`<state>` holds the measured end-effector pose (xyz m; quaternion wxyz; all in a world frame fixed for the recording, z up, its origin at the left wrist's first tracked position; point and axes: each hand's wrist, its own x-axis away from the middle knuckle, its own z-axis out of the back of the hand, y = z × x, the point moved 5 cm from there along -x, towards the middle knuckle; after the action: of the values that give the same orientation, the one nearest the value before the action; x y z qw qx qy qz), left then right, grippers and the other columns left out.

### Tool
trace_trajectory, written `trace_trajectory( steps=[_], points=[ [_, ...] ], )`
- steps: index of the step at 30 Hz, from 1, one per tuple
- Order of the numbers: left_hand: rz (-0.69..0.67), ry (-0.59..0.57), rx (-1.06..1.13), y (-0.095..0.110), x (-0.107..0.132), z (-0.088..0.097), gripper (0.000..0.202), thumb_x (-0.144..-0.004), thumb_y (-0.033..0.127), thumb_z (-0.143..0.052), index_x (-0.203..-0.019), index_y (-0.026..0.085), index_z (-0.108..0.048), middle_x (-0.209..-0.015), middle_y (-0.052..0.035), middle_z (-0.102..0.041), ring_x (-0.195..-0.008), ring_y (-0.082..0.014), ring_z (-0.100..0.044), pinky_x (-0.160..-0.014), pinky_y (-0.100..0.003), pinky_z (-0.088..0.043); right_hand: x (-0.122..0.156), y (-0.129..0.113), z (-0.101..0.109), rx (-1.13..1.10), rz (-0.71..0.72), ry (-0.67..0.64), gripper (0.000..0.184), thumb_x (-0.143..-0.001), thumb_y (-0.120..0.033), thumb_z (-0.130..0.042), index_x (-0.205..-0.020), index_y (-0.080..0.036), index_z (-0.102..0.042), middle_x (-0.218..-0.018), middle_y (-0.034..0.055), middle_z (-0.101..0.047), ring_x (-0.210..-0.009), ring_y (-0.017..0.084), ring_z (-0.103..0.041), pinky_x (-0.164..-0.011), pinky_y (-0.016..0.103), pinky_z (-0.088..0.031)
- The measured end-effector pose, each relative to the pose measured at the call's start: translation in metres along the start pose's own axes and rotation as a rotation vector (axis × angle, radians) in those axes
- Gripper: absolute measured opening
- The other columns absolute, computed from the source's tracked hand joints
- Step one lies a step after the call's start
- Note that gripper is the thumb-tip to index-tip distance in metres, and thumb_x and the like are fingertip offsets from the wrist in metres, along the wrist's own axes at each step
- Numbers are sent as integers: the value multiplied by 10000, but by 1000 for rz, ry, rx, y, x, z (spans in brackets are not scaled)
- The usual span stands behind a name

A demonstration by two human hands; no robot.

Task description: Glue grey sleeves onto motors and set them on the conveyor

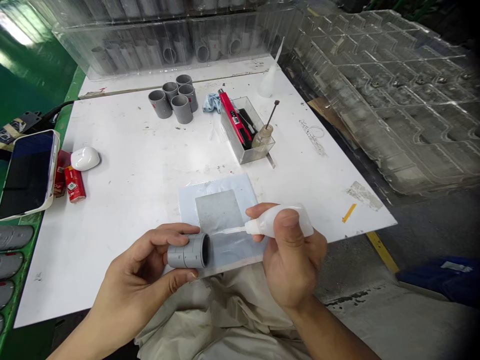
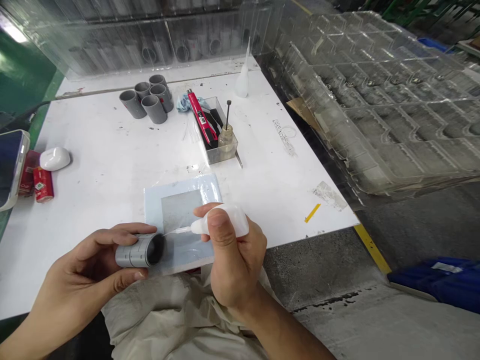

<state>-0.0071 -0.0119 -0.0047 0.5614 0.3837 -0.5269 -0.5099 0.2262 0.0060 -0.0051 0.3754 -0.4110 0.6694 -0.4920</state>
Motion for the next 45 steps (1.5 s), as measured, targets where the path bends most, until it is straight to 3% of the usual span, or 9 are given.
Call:
trace_trajectory(
  steps=[5,27,37,45],
  points=[
    [-85,-91,-19,4,0,0,301,-882,178,-878,-1084,359,-748,-1311,35,-793,-1117,-133,-772,-842,-125,-633,1,1,1,21,7,-8,364,-1075,-473,-671,-858,-236,-842,-836,25,-800,-635,146,-646,-574,283,-515],
    [-79,-79,-10,4,-4,-1,273,-878,170,-873,-1039,347,-742,-1302,27,-795,-1112,-153,-779,-808,-151,-651,3,4,5,-10,-133,-106,409,-1046,-558,-681,-826,-251,-839,-647,7,-696,-583,138,-604,-543,268,-473],
    [-49,-75,-3,-3,-2,-2,236,-895,199,-874,-1025,320,-717,-1340,-7,-768,-1048,-144,-767,-778,-144,-636,5,3,3,-3,-149,-170,417,-1048,-548,-679,-831,-229,-838,-660,18,-701,-581,141,-597,-534,273,-463],
    [-30,-63,1,-4,0,1,234,-877,202,-889,-1018,289,-724,-1336,-53,-761,-1093,-186,-766,-789,-177,-646,3,5,4,38,-128,-127,396,-1063,-525,-668,-857,-236,-845,-675,4,-692,-606,129,-604,-563,252,-482]
  ],
)
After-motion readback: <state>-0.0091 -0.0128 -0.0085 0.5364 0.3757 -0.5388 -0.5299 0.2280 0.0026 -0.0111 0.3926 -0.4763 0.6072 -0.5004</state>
